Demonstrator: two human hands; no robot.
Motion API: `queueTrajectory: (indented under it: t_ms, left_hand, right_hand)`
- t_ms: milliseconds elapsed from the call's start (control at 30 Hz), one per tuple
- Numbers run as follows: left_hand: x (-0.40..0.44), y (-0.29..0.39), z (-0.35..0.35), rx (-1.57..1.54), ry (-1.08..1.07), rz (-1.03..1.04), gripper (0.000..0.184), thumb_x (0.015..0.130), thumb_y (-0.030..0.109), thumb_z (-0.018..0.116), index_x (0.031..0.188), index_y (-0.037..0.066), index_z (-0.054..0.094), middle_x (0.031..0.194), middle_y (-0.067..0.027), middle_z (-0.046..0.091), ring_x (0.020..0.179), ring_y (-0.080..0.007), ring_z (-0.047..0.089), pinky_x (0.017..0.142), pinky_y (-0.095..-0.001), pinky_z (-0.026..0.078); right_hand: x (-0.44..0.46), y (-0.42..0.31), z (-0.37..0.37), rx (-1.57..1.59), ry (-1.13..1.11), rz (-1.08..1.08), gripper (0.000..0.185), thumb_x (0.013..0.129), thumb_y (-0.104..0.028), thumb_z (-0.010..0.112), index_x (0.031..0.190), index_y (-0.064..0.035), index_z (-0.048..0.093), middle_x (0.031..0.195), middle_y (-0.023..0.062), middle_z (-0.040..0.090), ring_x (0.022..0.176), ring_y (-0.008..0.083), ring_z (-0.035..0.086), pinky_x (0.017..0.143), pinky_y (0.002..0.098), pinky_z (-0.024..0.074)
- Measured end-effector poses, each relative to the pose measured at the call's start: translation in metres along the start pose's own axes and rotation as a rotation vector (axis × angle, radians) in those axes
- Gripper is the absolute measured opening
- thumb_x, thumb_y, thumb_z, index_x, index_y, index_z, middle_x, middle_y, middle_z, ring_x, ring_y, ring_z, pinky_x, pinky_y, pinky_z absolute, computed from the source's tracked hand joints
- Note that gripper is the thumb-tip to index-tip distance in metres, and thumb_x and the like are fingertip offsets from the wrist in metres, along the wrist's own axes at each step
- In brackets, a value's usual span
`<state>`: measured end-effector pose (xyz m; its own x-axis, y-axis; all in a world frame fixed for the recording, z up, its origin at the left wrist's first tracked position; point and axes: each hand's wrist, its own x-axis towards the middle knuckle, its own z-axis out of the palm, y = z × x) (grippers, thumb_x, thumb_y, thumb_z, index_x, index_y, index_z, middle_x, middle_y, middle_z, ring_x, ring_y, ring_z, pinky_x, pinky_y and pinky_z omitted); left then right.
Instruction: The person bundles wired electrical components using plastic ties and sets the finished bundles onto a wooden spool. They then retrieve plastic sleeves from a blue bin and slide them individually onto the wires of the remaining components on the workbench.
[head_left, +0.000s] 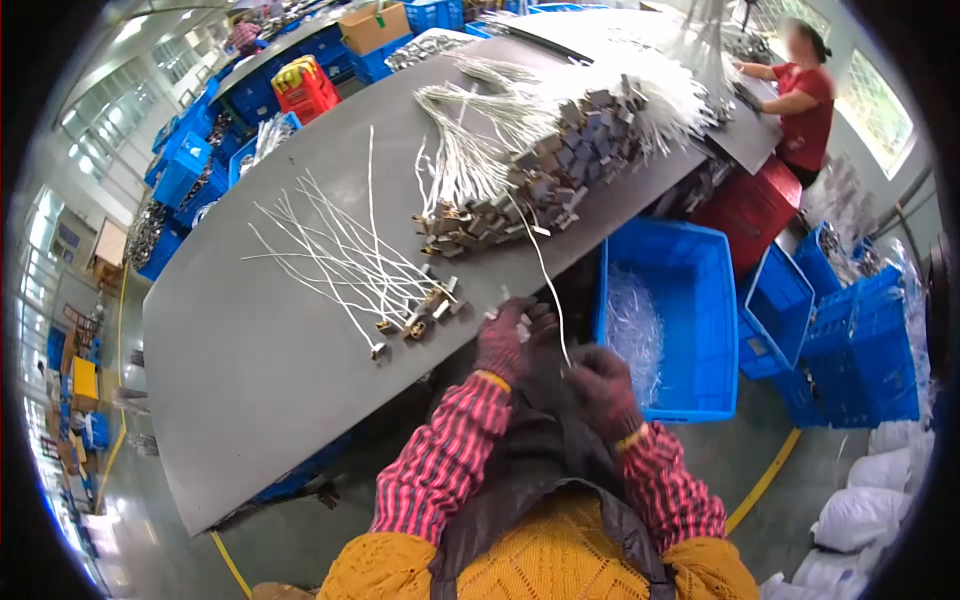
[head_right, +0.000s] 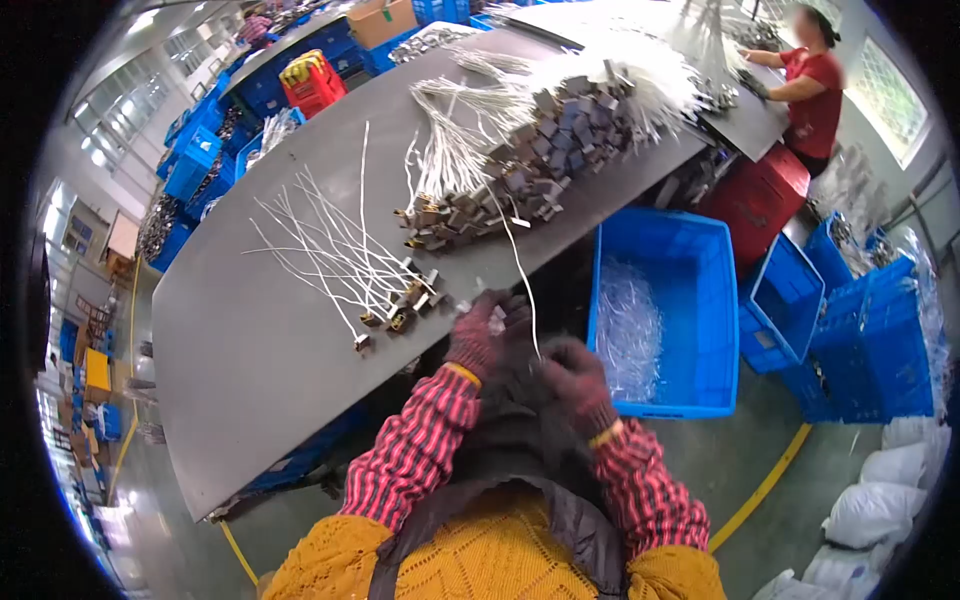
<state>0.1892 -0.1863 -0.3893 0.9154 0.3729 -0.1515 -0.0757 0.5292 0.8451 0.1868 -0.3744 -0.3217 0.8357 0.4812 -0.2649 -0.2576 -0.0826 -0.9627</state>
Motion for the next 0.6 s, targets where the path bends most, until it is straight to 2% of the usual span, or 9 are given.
queueTrajectory:
  t_ms: [33, 67, 133, 167, 233, 300, 500, 533, 600]
  left_hand:
    - [0.001, -0.006, 0.019, 0.032, -0.058, -0.001, 0.019, 0.093, 0.015, 0.056, 0.102, -0.002, 0.059, 0.096, -0.0168, 0.065, 0.08, -0.0287, 0.068, 0.073, -0.0409, 0.06]
    - [0.0, -0.004, 0.037, -0.112, 0.031, -0.093, 0.018, 0.094, 0.016, 0.056, 0.102, 0.0, 0.059, 0.095, -0.0158, 0.066, 0.08, -0.0278, 0.068, 0.072, -0.0403, 0.059]
    - [-0.001, 0.003, 0.066, -0.393, 0.216, -0.279, 0.017, 0.094, 0.017, 0.057, 0.102, 0.002, 0.059, 0.093, -0.0138, 0.067, 0.08, -0.0261, 0.068, 0.07, -0.0391, 0.059]
    - [0.003, -0.003, 0.065, -0.41, 0.212, -0.228, 0.018, 0.094, 0.02, 0.058, 0.102, 0.003, 0.059, 0.092, -0.0138, 0.067, 0.079, -0.027, 0.068, 0.068, -0.0398, 0.059]
    - [0.012, -0.013, 0.048, -0.435, 0.211, -0.112, 0.022, 0.094, 0.026, 0.059, 0.1, 0.005, 0.06, 0.091, -0.0136, 0.067, 0.078, -0.0289, 0.067, 0.065, -0.0414, 0.057]
    - [0.009, 0.005, 0.044, -0.466, 0.272, -0.073, 0.021, 0.095, 0.024, 0.058, 0.102, 0.005, 0.061, 0.09, -0.0142, 0.067, 0.077, -0.03, 0.067, 0.068, -0.0445, 0.059]
    - [0.012, 0.044, 0.008, -0.376, 0.36, 0.076, 0.028, 0.096, 0.031, 0.056, 0.109, 0.007, 0.061, 0.097, -0.0135, 0.068, 0.08, -0.032, 0.068, 0.072, -0.0448, 0.057]
    - [0.009, 0.054, 0.009, -0.407, 0.347, 0.105, 0.021, 0.096, 0.026, 0.058, 0.103, 0.007, 0.063, 0.088, -0.0123, 0.069, 0.071, -0.0302, 0.068, 0.064, -0.0452, 0.059]
    - [0.01, 0.062, 0.001, -0.378, 0.336, 0.139, 0.022, 0.095, 0.027, 0.058, 0.104, 0.007, 0.064, 0.089, -0.0124, 0.069, 0.07, -0.0296, 0.068, 0.063, -0.0439, 0.059]
  right_hand:
    - [-0.028, 0.011, -0.008, 0.081, 0.018, 0.112, 0.013, 0.082, -0.014, 0.067, 0.089, -0.0039, 0.063, 0.075, 0.0019, 0.059, 0.067, 0.0114, 0.053, 0.058, 0.0252, 0.0446]
    - [-0.05, 0.037, -0.026, -0.338, 0.07, -0.272, 0.012, 0.082, -0.013, 0.065, 0.089, -0.0036, 0.062, 0.076, 0.0025, 0.059, 0.065, 0.0119, 0.053, 0.057, 0.0258, 0.0447]
    - [-0.095, 0.088, -0.067, -0.096, 0.181, -0.259, 0.012, 0.082, -0.011, 0.061, 0.092, -0.0029, 0.062, 0.078, 0.0048, 0.06, 0.062, 0.013, 0.054, 0.055, 0.027, 0.0454]
    - [-0.119, 0.104, -0.088, 0.562, 0.228, 0.146, 0.015, 0.082, -0.01, 0.058, 0.094, -0.0026, 0.063, 0.08, 0.0065, 0.062, 0.061, 0.0137, 0.055, 0.054, 0.0277, 0.0458]
    - [-0.164, 0.128, -0.139, 0.139, 0.396, 0.279, 0.02, 0.087, -0.02, 0.053, 0.097, -0.0053, 0.063, 0.076, 0.0051, 0.061, 0.058, 0.0132, 0.054, 0.051, 0.0277, 0.0436]
    - [-0.209, 0.157, -0.179, -0.028, 0.598, 0.407, 0.022, 0.087, -0.02, 0.052, 0.101, -0.0064, 0.062, 0.079, 0.0064, 0.063, 0.055, 0.0127, 0.053, 0.047, 0.0267, 0.0423]
    - [-0.271, 0.206, -0.227, 0.097, 0.77, 0.418, 0.032, 0.082, -0.016, 0.054, 0.111, -0.0045, 0.06, 0.082, 0.0095, 0.064, 0.049, 0.0145, 0.052, 0.037, 0.0282, 0.0387]
    - [-0.27, 0.212, -0.231, 0.109, 0.776, 0.408, 0.033, 0.082, -0.016, 0.054, 0.112, -0.005, 0.06, 0.083, 0.0095, 0.064, 0.049, 0.0144, 0.051, 0.037, 0.0281, 0.0384]
    - [-0.27, 0.22, -0.238, 0.144, 0.788, 0.401, 0.033, 0.082, -0.016, 0.054, 0.113, -0.0059, 0.059, 0.083, 0.0092, 0.064, 0.048, 0.0143, 0.05, 0.037, 0.028, 0.038]
